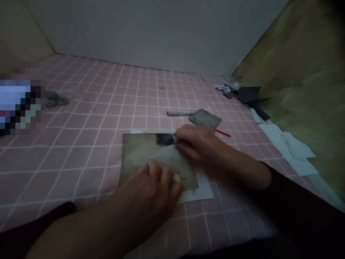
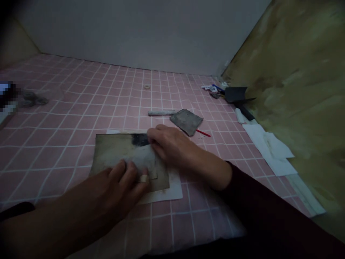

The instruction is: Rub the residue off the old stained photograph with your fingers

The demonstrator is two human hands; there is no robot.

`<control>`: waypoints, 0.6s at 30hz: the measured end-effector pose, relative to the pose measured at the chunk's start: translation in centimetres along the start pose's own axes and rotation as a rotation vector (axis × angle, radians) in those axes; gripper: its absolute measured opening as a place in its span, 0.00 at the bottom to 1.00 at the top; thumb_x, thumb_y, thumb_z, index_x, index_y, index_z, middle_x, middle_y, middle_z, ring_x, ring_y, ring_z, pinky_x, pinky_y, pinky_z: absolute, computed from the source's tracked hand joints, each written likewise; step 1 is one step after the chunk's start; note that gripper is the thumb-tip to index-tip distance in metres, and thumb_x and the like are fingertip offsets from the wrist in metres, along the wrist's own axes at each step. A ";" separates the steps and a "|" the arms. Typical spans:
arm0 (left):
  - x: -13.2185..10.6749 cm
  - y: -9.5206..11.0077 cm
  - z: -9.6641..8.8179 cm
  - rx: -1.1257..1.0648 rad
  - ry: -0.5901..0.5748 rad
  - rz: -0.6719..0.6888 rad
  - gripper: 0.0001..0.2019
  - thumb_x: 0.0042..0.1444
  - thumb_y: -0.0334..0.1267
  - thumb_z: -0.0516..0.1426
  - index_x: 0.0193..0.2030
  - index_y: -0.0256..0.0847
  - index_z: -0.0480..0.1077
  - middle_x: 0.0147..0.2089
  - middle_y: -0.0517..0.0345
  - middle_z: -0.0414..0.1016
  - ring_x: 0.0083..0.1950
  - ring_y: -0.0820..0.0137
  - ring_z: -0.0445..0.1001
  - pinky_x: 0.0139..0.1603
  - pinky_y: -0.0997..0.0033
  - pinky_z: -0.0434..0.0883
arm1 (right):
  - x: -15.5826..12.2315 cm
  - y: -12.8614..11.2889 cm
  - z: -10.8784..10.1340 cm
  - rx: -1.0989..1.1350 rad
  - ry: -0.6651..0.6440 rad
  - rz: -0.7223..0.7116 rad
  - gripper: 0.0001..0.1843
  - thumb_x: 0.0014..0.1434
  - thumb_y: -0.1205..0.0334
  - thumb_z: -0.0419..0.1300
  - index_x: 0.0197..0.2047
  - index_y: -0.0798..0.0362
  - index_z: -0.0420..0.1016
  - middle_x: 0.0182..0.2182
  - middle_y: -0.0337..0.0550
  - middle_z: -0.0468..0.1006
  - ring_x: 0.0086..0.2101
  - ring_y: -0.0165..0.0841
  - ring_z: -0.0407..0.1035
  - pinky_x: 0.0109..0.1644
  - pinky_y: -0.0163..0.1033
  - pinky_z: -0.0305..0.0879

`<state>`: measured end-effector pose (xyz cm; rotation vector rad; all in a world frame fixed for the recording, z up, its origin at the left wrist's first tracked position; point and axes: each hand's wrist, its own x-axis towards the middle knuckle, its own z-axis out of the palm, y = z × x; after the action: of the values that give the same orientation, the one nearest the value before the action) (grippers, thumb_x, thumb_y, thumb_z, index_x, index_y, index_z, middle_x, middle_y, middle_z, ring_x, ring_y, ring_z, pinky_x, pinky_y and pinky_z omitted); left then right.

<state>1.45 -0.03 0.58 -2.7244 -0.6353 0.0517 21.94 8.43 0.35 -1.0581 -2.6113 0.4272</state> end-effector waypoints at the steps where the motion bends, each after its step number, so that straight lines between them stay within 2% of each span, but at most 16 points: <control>1: 0.0 0.0 0.0 0.008 -0.002 -0.005 0.08 0.57 0.31 0.50 0.40 0.36 0.69 0.40 0.43 0.77 0.39 0.57 0.77 0.32 0.61 0.74 | 0.1 -0.2 0.3 0.029 0.013 -0.023 0.06 0.62 0.72 0.53 0.34 0.55 0.68 0.34 0.44 0.72 0.34 0.32 0.65 0.40 0.37 0.59; 4: 0.1 -0.1 0.0 0.027 0.001 -0.010 0.09 0.58 0.32 0.50 0.42 0.36 0.69 0.40 0.44 0.77 0.37 0.59 0.76 0.31 0.62 0.74 | 0.2 -0.4 0.6 0.072 0.025 -0.070 0.07 0.64 0.71 0.51 0.37 0.55 0.69 0.37 0.45 0.72 0.34 0.31 0.65 0.40 0.36 0.60; 9: 0.1 -0.1 0.2 0.010 -0.010 0.005 0.09 0.58 0.32 0.50 0.43 0.36 0.69 0.41 0.44 0.76 0.39 0.59 0.76 0.34 0.61 0.74 | 0.1 0.3 0.0 -0.013 -0.005 -0.002 0.06 0.61 0.72 0.54 0.32 0.54 0.67 0.32 0.43 0.72 0.34 0.33 0.66 0.40 0.38 0.58; 14: 0.2 -0.2 0.0 0.030 0.019 -0.020 0.10 0.56 0.30 0.49 0.42 0.36 0.69 0.39 0.46 0.77 0.36 0.61 0.75 0.30 0.64 0.72 | 0.4 0.0 0.3 0.086 0.046 -0.083 0.05 0.60 0.72 0.54 0.34 0.53 0.64 0.32 0.40 0.71 0.33 0.31 0.64 0.39 0.36 0.58; 18: 0.1 -0.1 0.0 0.023 0.020 -0.015 0.09 0.57 0.30 0.49 0.41 0.37 0.69 0.39 0.45 0.77 0.37 0.59 0.76 0.30 0.63 0.73 | 0.1 0.5 -0.3 -0.001 0.003 -0.010 0.08 0.58 0.74 0.55 0.30 0.53 0.63 0.28 0.39 0.70 0.31 0.31 0.64 0.37 0.36 0.56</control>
<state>1.51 0.14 0.64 -2.6946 -0.6451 0.0272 22.24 8.90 0.43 -1.0443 -2.6135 0.4218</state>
